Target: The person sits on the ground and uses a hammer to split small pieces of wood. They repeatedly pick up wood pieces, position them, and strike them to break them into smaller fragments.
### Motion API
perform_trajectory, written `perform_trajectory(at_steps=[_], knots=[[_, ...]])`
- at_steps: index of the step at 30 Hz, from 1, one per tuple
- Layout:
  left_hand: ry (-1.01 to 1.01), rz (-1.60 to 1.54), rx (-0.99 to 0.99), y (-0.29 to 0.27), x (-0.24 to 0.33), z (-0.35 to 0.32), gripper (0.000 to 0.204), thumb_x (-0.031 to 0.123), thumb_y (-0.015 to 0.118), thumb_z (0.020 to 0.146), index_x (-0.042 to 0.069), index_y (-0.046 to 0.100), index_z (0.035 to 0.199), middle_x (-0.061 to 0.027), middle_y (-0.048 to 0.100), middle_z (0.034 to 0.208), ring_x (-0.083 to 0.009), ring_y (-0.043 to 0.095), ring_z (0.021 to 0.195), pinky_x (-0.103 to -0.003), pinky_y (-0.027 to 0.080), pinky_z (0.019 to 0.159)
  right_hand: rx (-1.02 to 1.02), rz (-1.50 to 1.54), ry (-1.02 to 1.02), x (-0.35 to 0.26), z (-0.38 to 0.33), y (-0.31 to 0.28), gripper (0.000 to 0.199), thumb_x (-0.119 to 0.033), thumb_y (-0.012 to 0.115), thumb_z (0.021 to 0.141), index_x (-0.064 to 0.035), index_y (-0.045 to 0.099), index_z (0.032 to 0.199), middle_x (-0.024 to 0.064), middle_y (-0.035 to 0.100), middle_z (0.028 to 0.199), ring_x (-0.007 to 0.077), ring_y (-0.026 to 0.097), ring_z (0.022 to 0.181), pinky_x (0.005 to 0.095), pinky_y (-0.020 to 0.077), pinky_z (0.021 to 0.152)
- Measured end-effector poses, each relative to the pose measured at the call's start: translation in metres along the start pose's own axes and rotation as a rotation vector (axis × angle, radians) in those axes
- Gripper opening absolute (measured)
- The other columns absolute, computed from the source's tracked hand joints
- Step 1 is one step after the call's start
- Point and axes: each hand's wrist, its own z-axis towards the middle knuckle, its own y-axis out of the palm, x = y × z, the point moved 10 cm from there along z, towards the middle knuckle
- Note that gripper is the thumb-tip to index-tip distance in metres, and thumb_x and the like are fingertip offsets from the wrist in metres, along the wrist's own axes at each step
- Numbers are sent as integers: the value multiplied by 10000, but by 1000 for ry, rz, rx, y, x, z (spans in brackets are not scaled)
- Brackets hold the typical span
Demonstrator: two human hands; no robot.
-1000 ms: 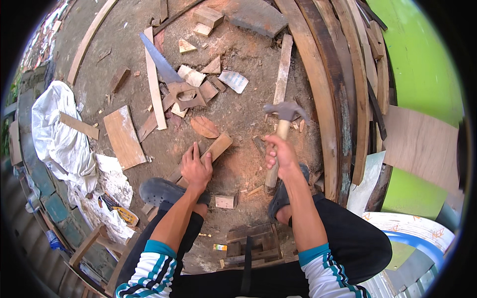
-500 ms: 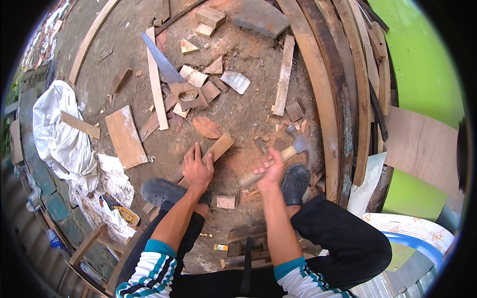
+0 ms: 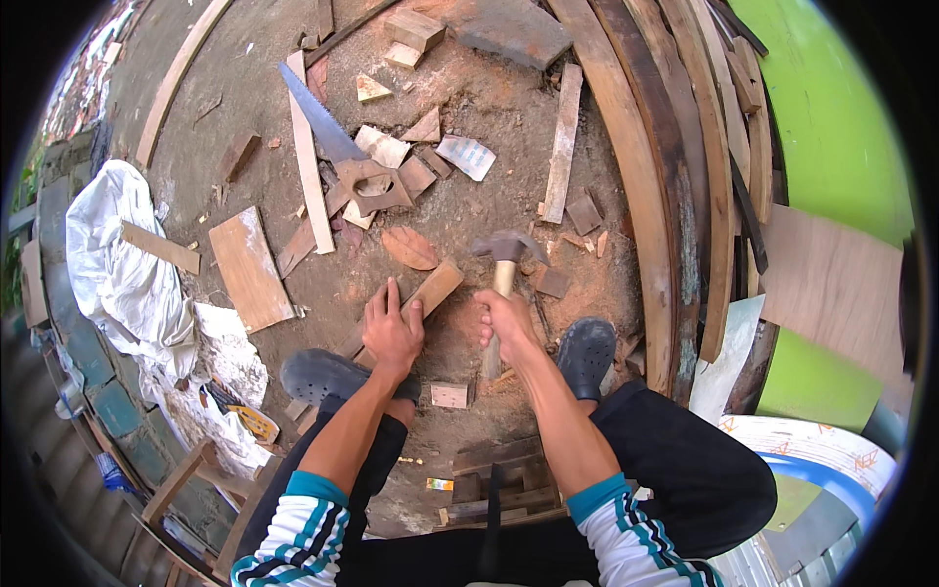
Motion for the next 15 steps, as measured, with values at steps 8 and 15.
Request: perform_trajectory(at_steps=[8,15], knots=[[3,4,2,0,4,-3,550,380,604,927,45,571,1361,-156,600,1262,-357,588,1103,-460,494,921,-31,-372,-238,-12,15,-8,188,-126,599,907,-38,529,756,5,465,542,118,464,397,308,412,358],[-9,22,-1,0,0,-6,551,375,606,923,45,569,1362,-153,596,1273,-354,585,1110,-456,494,927,-75,-44,-372,-21,-4,-24,168,-142,612,910,-42,541,795,14,464,529,99,441,389,294,390,353]])
